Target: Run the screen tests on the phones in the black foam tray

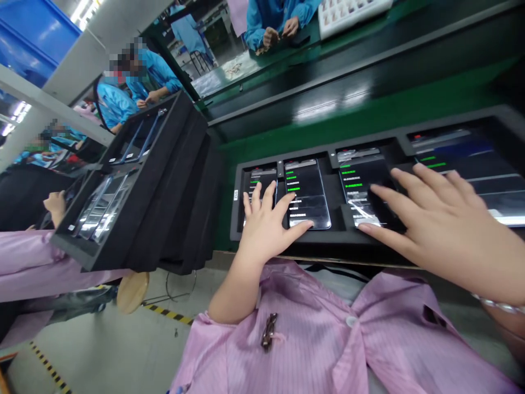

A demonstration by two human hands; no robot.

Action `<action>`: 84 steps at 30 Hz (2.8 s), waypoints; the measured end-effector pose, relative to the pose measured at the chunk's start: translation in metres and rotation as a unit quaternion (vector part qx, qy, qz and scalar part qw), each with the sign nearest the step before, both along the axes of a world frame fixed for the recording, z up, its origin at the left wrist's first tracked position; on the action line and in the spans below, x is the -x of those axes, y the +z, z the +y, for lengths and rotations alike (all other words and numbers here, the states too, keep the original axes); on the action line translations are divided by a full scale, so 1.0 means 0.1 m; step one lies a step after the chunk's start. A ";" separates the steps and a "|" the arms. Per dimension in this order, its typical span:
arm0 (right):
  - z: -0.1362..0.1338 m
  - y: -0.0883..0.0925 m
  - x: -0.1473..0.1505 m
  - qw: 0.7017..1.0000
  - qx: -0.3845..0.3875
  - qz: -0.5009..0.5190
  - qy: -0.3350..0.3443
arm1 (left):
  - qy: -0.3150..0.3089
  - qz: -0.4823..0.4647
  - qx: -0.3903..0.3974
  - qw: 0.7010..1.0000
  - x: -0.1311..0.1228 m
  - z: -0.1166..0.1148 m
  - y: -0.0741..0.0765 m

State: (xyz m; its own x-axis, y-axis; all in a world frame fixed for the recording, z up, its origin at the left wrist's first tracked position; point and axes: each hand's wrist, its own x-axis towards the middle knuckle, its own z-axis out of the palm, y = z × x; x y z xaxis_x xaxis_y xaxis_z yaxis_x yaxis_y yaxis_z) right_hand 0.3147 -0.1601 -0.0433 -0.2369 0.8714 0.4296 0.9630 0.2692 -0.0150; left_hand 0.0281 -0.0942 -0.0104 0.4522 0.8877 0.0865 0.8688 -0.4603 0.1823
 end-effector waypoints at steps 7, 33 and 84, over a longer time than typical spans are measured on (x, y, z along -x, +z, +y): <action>-0.06 0.06 0.04 0.998 -0.057 0.032 0.022 | -0.123 -0.048 -0.083 0.988 0.08 -0.05 -0.04; -0.18 0.11 -0.04 0.990 -0.056 0.028 0.123 | -0.238 -0.121 -0.112 0.957 0.06 -0.12 -0.11; 0.01 0.29 -0.02 0.983 -0.053 0.066 0.166 | -0.146 -0.071 -0.087 0.983 -0.05 0.12 0.05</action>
State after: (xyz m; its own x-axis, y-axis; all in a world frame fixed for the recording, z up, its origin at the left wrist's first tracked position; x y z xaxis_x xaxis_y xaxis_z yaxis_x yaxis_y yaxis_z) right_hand 0.3163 -0.1591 -0.0143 -0.4361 0.7040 0.5606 0.8137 0.5745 -0.0885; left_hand 0.0327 -0.0824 -0.0050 0.6581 0.6875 0.3068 0.6660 -0.7217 0.1886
